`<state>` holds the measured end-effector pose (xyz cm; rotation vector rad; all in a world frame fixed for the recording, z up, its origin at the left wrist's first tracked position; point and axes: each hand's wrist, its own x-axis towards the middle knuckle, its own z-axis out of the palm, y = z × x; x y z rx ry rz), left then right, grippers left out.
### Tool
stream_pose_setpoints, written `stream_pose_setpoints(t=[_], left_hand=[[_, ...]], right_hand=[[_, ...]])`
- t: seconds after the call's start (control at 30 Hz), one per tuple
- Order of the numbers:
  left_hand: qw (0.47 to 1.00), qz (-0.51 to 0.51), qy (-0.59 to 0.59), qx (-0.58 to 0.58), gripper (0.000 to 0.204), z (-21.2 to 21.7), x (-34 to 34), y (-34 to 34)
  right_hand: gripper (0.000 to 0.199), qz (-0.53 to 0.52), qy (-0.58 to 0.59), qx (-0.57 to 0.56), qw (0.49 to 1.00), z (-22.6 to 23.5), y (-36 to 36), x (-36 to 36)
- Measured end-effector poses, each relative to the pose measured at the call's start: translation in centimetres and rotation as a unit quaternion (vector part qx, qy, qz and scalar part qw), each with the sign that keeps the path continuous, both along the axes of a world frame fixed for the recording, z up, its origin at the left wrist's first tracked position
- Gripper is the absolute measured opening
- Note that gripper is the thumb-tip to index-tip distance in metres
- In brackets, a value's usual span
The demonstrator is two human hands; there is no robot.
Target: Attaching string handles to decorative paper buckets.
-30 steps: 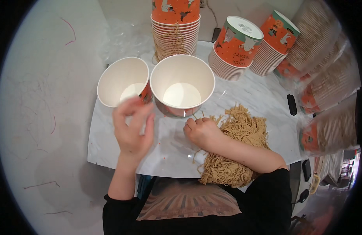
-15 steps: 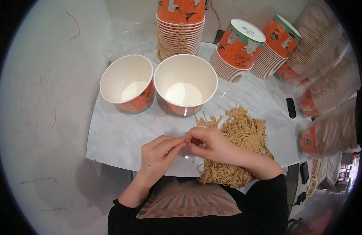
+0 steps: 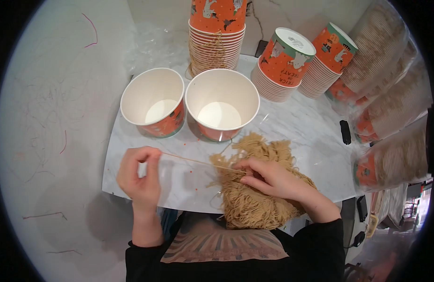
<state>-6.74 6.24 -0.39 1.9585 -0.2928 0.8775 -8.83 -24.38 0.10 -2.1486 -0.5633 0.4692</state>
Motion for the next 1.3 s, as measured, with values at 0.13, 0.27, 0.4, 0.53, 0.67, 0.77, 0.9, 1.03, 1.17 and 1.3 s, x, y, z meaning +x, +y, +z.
stream_pose_setpoints(t=[0.13, 0.27, 0.4, 0.53, 0.67, 0.77, 0.9, 1.03, 1.17, 1.3], left_hand=[[1.000, 0.019, -0.001, 0.015, 0.008, 0.2, 1.2, 1.3], [0.995, 0.076, -0.066, 0.028, 0.006, -0.3, 1.7, 1.8], [0.977, 0.116, -0.089, -0.154, 0.003, 0.7, 2.1, 5.0], [0.994, -0.049, 0.053, -0.077, 0.004, 1.1, 1.0, 4.1], [0.962, -0.223, 0.085, 0.131, 0.012, 3.7, -0.9, -1.8], [0.956, -0.249, 0.062, 0.142, 0.015, 4.1, -1.2, -5.0], [0.976, -0.177, 0.047, 0.116, 0.014, 4.8, -1.2, -5.4], [0.988, -0.113, 0.103, 0.017, 0.006, 5.1, -1.9, -4.1], [0.985, -0.127, 0.112, -0.010, 0.007, 4.5, -1.8, -4.3], [0.973, -0.193, 0.122, -0.029, 0.007, 3.1, 0.0, -5.3]], right_hand=[[0.031, -0.030, -0.078, -0.022, 0.996, -2.7, -1.3, -1.6], [0.028, -0.094, -0.360, -0.149, 0.916, -2.3, -2.8, -1.0], [0.023, -0.207, -0.325, -0.194, 0.902, -2.3, -8.3, 0.5], [0.024, -0.227, -0.309, -0.309, 0.870, -0.5, -10.4, 1.2], [0.030, -0.118, -0.370, -0.166, 0.907, 4.8, -4.6, 1.3], [0.037, -0.014, -0.148, 0.151, 0.977, 5.9, 1.7, 0.9], [0.033, 0.004, 0.086, 0.346, 0.934, 5.1, 5.7, 0.7], [0.021, 0.007, 0.005, 0.282, 0.959, 5.6, 6.6, 3.1], [0.012, 0.043, -0.064, 0.274, 0.959, 5.6, 6.4, 3.9], [0.007, -0.009, -0.191, 0.246, 0.950, 5.7, 5.2, 4.1]])
